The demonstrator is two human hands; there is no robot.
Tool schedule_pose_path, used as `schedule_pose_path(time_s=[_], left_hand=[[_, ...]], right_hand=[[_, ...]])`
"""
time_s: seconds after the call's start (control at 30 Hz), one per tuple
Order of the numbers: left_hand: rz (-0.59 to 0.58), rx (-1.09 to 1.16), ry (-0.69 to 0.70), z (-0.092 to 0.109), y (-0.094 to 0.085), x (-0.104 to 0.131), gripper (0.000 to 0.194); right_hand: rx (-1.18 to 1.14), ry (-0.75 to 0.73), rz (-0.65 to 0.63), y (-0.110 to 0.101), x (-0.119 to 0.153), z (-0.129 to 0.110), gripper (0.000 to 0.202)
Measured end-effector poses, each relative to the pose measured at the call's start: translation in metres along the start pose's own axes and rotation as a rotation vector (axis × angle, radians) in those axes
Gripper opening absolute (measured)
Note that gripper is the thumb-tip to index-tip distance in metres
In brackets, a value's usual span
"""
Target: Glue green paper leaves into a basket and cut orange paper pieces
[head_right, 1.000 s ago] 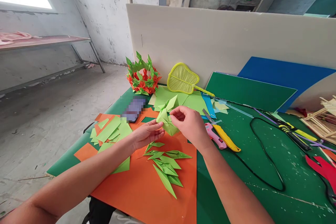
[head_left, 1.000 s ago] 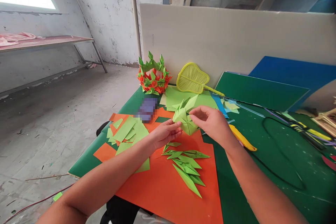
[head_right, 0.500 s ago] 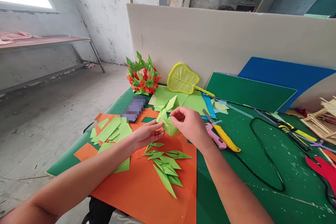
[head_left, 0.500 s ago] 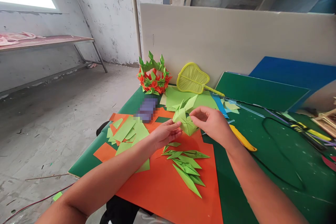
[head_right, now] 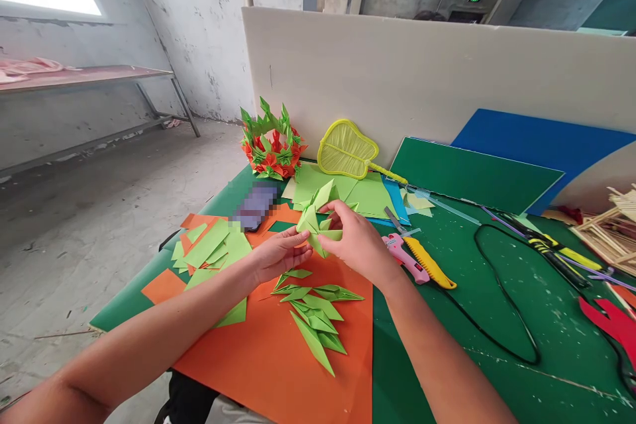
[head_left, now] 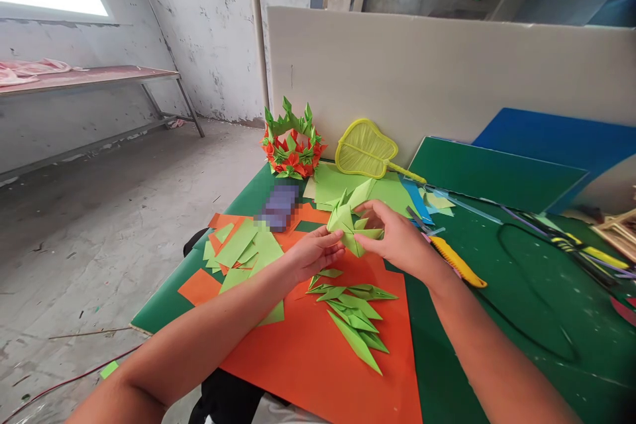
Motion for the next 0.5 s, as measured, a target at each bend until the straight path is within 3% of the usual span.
schedule_pose_path(time_s=[0.5], left_hand=[[-0.045, 0.025, 0.005, -0.0030, -0.0020, -0.0011, 0.013]], right_hand=[[0.004, -0.010, 0.006, 0.0040, 0.0001, -0.0063, 0.035]])
Point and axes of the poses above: each hand's wrist, its own x-axis away from the middle knuckle, its own y-axis out of the palm, z = x × y, the point moved 1 cm from there along -x, towards the middle knuckle, and after that the axes turned 15 degrees about -z, right-handed, at the moved point
